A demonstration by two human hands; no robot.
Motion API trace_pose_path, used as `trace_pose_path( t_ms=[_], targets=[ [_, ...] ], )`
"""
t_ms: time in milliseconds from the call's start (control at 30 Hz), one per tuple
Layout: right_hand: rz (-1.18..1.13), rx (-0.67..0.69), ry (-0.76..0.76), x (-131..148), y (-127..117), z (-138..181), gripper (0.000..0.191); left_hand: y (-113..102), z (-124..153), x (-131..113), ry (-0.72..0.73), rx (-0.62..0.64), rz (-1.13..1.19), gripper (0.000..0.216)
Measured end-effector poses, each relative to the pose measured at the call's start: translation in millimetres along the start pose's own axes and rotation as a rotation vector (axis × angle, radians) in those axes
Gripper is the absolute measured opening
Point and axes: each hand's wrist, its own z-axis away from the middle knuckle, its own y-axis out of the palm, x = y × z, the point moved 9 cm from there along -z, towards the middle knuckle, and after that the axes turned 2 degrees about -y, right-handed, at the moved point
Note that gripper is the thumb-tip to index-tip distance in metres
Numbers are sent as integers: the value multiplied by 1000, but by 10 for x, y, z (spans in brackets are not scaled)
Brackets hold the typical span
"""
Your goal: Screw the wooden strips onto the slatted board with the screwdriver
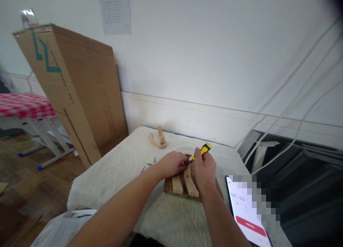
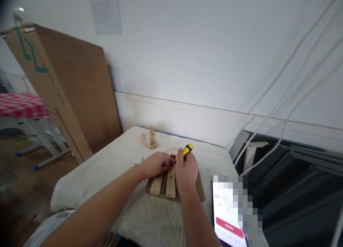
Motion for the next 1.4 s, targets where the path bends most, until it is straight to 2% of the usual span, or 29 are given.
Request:
trace_pose_path(
  t_ms=[1200,1400],
  targets=[
    [128,14,-50,53,16,-5,46,-12,-1,19,-41,3,39,19],
    [169,4,-122,142,7,9,41,-19,-1,-1,-45,6,31,18]
  ],
)
